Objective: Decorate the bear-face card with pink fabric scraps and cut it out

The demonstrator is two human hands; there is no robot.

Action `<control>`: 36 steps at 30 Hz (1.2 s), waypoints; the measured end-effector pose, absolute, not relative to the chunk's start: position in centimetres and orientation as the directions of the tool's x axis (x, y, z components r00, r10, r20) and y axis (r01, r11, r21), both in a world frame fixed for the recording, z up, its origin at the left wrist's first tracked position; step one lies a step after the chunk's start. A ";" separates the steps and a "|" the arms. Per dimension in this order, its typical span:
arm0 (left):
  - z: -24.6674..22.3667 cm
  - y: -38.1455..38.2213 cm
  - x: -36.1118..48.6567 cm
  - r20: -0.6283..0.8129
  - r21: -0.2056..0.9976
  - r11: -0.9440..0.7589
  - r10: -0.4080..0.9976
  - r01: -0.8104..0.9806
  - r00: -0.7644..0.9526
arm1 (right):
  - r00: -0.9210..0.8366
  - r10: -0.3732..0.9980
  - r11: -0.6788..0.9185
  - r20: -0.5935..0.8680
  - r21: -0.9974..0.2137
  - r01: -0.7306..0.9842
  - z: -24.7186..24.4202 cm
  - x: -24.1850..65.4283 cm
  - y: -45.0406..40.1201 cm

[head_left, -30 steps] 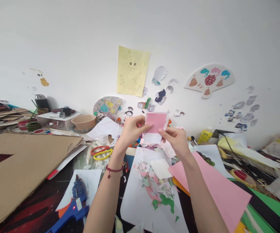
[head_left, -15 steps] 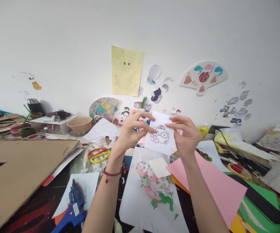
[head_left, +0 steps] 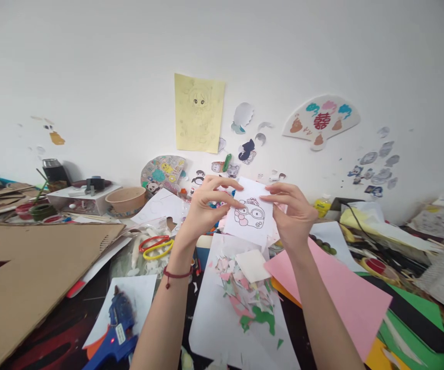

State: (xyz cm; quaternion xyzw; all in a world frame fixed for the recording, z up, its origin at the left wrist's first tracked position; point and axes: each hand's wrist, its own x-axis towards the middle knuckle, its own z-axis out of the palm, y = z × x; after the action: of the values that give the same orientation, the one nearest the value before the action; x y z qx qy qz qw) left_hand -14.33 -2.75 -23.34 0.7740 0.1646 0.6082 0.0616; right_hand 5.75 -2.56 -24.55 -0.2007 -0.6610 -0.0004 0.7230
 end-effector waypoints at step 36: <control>-23.9 -1.9 -13.3 0.625 0.776 -0.631 0.769 0.006 0.133 | -0.243 0.837 0.477 0.490 -0.872 -0.113 -25.6 5.7 -1.5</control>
State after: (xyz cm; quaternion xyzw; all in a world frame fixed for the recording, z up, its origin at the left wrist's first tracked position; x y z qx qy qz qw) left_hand -13.30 -1.88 -23.91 0.6805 0.2847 0.5937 0.3215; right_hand 5.70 -1.48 -25.57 -0.2743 -0.6598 0.4316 0.5506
